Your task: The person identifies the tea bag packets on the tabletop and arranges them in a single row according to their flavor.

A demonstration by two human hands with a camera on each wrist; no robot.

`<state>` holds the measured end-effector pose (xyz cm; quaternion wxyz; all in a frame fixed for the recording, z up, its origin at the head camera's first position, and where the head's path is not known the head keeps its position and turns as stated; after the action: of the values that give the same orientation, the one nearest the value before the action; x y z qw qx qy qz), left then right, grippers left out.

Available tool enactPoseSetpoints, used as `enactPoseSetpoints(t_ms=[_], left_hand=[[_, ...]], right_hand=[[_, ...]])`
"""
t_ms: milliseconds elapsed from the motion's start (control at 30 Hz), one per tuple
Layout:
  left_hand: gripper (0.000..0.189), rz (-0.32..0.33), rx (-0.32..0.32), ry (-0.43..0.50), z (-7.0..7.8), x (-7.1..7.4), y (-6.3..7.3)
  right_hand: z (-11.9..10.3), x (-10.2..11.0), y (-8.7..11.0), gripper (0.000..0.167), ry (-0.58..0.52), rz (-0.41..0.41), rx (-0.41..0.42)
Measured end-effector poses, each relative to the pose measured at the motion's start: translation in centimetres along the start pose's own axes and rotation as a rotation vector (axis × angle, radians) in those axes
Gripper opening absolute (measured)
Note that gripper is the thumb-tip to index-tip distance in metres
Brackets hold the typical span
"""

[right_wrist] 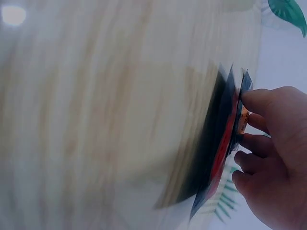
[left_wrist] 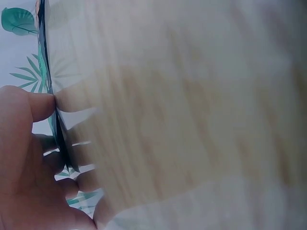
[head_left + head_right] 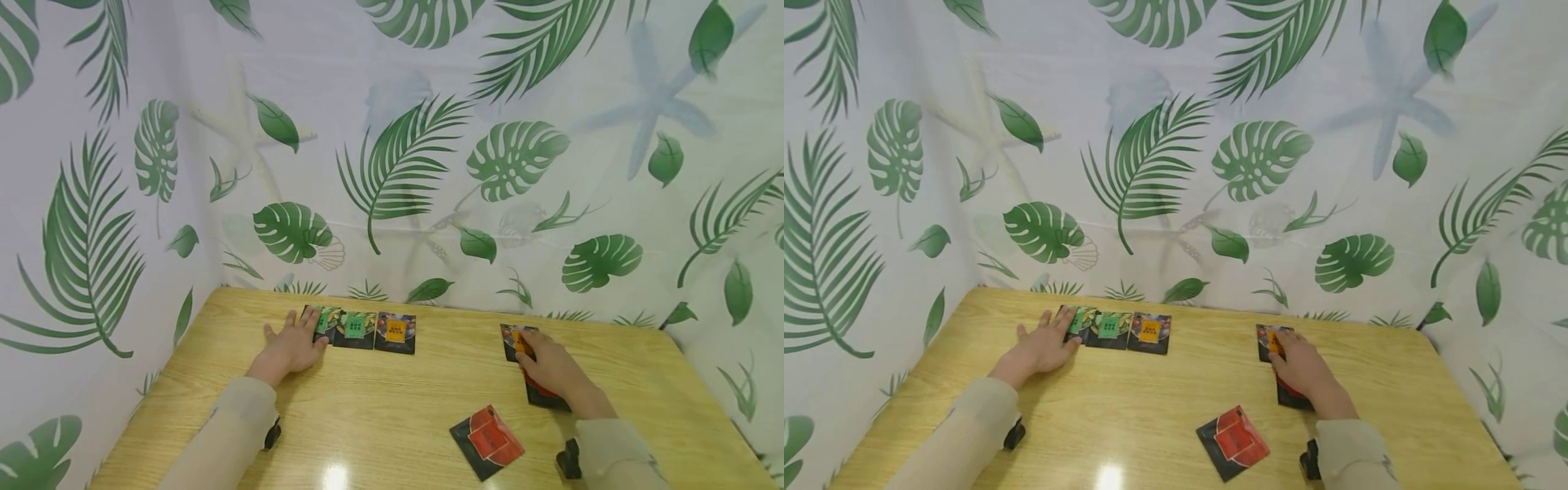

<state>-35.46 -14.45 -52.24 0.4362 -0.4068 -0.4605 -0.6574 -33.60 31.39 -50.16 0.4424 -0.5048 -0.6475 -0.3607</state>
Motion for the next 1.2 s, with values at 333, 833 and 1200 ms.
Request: enactPoseSetpoints(t_ms=[333, 833, 1200], left_hand=[[0.071, 0.015, 0.002, 0.003, 0.1, -0.4, 0.1], [0.071, 0.036, 0.0, -0.005, 0.1, -0.7, 0.1], [0.071, 0.011, 0.007, 0.012, 0.0, 0.0, 0.0]], right_hand=[[-4.2, -0.9, -1.1, 0.056, -0.011, -0.003, 0.065], [-7.0, -2.8, -1.8, 0.058, -0.004, -0.036, 0.047], [-9.0, -2.1, -3.0, 0.057, 0.043, -0.022, 0.085]])
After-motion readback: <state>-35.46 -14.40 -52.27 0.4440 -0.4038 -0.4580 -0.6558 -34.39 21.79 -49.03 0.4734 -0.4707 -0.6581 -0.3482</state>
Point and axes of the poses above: each hand's wrist, its own y-axis away from the middle knuckle, its own x-axis out of the back of the hand, z = x × y, the point moved 9 cm from there along -y, towards the middle knuckle, and after that the axes turned 4 degrees about -y, right-handed, at the moved point
